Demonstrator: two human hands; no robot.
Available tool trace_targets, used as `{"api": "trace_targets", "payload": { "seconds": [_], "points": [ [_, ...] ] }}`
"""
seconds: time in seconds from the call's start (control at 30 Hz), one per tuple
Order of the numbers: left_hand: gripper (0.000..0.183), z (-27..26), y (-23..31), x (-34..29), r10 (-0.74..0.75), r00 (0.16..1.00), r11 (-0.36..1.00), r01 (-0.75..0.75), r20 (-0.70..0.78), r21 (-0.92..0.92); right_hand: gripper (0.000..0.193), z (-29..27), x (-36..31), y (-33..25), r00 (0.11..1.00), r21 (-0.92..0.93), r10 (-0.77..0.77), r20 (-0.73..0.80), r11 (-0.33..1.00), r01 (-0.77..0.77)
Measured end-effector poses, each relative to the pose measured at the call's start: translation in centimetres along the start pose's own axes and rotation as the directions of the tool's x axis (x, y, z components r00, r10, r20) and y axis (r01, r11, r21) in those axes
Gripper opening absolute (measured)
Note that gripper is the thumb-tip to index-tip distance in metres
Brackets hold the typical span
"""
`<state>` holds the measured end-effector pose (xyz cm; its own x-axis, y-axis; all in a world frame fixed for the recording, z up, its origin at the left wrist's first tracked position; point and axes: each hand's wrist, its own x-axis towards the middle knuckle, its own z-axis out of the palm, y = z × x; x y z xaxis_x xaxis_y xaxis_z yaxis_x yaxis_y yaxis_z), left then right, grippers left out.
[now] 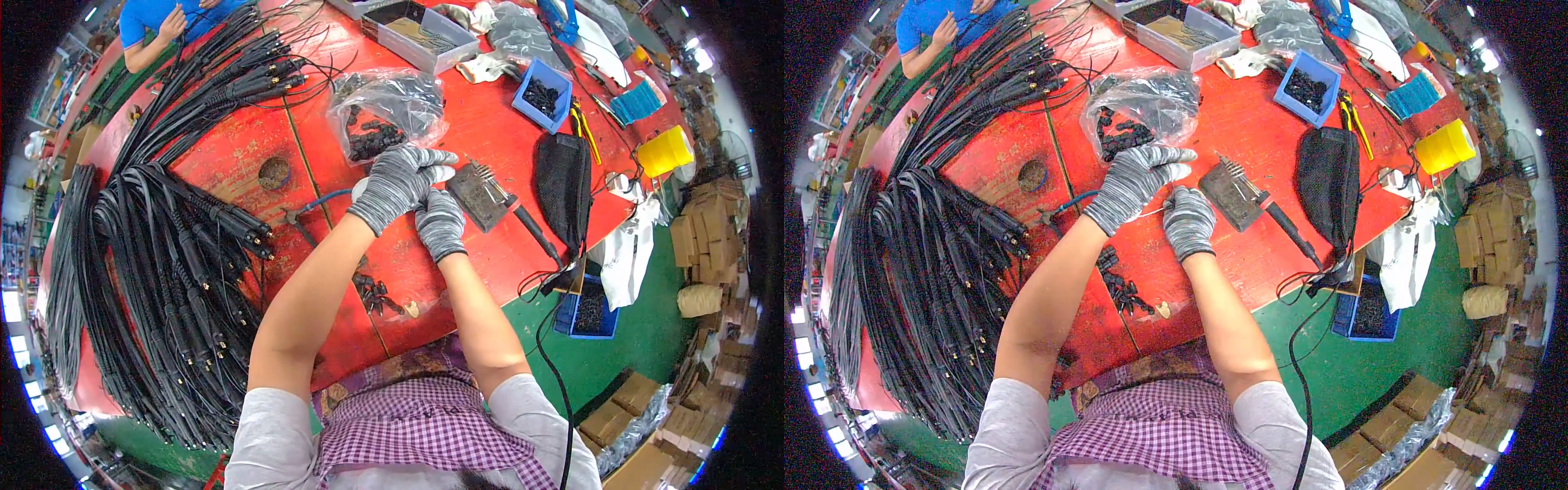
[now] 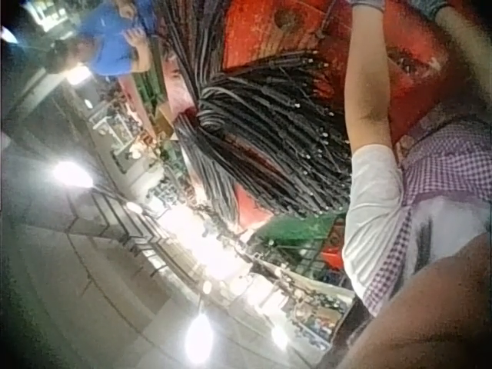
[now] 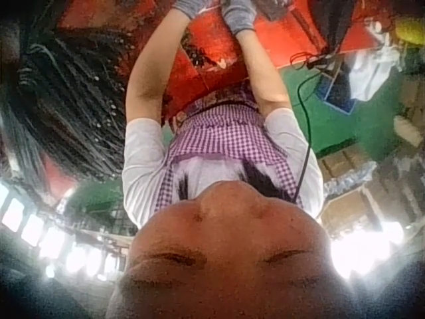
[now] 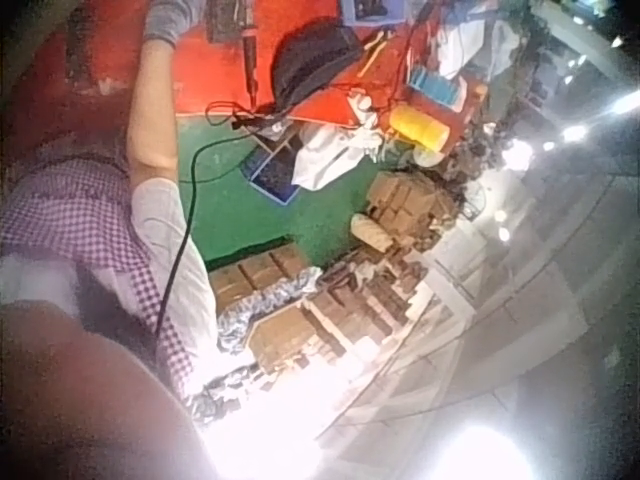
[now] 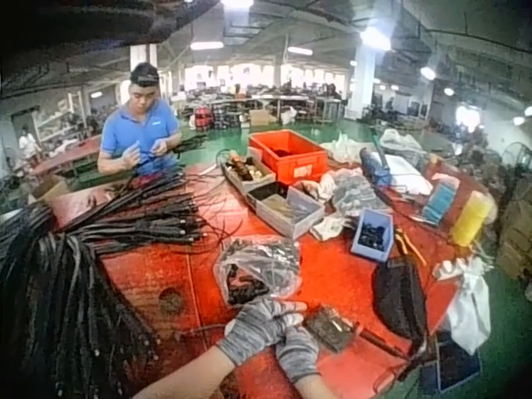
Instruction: The person solders electrical components to wires using a soldering iron, wiping the iron on a sponge between applications.
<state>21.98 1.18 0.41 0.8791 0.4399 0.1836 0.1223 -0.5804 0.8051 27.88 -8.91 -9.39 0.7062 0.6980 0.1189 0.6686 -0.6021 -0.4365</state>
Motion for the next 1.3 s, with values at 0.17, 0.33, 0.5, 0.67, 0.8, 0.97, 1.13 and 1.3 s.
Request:
{"api": "trace_targets", "payload": {
  "seconds": [0.17,0.33,0.5,0.67,0.8,0.97,1.13,1.3],
  "points": [
    [0.021,0.4,0.2,0.2,0.039,0.999,0.999,-0.039,-0.028,0.021,0.012,-0.5,0.0,0.1,1.0,0.007,-0.021,0.02,1.0,0.021],
    [0.021,1.2,-0.5,0.1,0.097,0.987,0.995,-0.094,-0.13,0.031,0.012,-0.2,0.0,0.1,1.0,-0.004,-0.018,0.015,1.0,0.018],
    [0.02,2.0,-1.2,0.2,0.136,0.954,0.987,-0.155,-0.267,-0.049,0.012,-0.2,0.1,0.1,0.999,-0.012,-0.001,0.046,1.0,0.001],
    [0.036,0.9,-1.4,-0.4,-0.13,0.991,0.966,0.127,0.0,-0.227,0.013,-0.3,0.0,0.2,0.998,0.008,-0.002,0.059,1.0,0.002],
    [0.067,-3.1,-2.1,-2.7,-0.015,1.0,0.946,0.012,0.007,0.325,0.013,-0.2,-0.1,-0.3,0.999,-0.046,-0.004,0.047,0.999,0.007],
    [0.075,-3.7,-5.4,-6.7,-0.25,0.966,0.802,0.166,0.07,0.573,0.012,-0.1,0.1,0.3,0.998,-0.011,0.004,0.062,1.0,-0.003],
    [0.073,-1.8,-6.6,-7.3,-0.178,0.984,0.834,0.147,0.007,0.531,0.013,0.0,0.1,0.2,0.999,-0.057,-0.024,0.029,0.998,0.026],
    [0.07,-1.7,-6.8,-7.5,-0.121,0.991,0.848,0.131,-0.053,0.514,0.013,-0.2,0.0,-0.3,0.999,-0.029,-0.029,0.04,0.999,0.03]
  ]
}}
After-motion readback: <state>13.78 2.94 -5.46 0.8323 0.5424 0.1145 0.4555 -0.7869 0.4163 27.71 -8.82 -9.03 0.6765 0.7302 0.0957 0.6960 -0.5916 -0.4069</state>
